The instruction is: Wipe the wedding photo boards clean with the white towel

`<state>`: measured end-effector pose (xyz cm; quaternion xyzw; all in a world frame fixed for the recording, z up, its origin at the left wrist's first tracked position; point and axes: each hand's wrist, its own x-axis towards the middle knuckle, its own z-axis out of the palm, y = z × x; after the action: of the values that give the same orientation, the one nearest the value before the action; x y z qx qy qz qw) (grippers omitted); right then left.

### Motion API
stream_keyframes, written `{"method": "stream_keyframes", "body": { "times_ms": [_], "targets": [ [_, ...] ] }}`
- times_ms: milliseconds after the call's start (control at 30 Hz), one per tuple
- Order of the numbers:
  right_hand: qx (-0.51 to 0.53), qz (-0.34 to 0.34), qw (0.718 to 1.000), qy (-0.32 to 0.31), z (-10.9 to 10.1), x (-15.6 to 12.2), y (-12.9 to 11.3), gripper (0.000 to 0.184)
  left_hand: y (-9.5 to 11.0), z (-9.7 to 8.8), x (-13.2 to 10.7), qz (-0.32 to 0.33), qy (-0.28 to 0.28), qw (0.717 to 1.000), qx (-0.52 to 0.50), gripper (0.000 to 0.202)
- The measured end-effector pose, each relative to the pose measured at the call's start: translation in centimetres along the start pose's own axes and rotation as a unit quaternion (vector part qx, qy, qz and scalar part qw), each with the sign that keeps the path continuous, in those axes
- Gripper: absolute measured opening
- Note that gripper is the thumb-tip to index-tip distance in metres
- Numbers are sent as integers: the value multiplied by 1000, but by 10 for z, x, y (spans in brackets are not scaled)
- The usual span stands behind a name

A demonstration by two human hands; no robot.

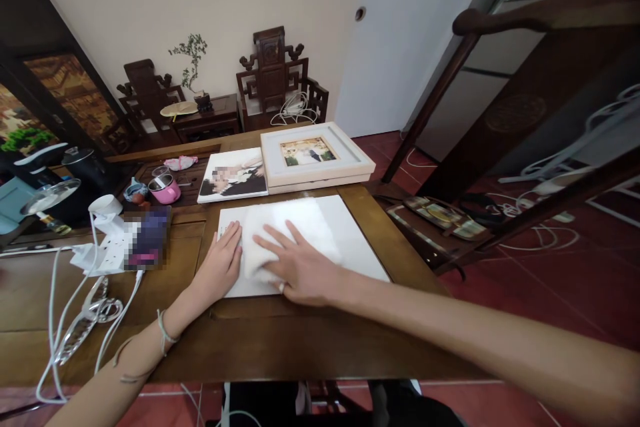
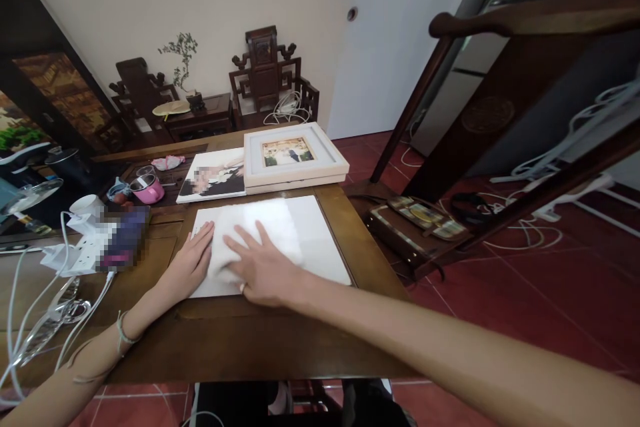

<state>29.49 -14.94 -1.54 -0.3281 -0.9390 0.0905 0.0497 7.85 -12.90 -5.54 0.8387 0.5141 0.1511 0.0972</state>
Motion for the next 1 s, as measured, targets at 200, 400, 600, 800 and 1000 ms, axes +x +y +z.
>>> {"method": "stream_keyframes", "body": {
  "times_ms": [200,400,600,800,1000],
  "targets": [
    [-63,19,998,5,-1,37,28,42,0,-2,1,-5,-3,1000,-17,50],
    [-52,12,998,-29,9,-4,-35,37,0,-1,0,-6,-13,1000,-10,49],
    [34,-2,997,-64,0,-34,-49,36,-2,-1,0,3,-12,1000,-1,48],
    [4,71,997,30,2,1,0,36,-3,1,0,5,3,1000,-31,48],
    [-26,32,997,60,13,36,-8,35,0,-8,4,-57,132,971,-192,49]
  ]
}}
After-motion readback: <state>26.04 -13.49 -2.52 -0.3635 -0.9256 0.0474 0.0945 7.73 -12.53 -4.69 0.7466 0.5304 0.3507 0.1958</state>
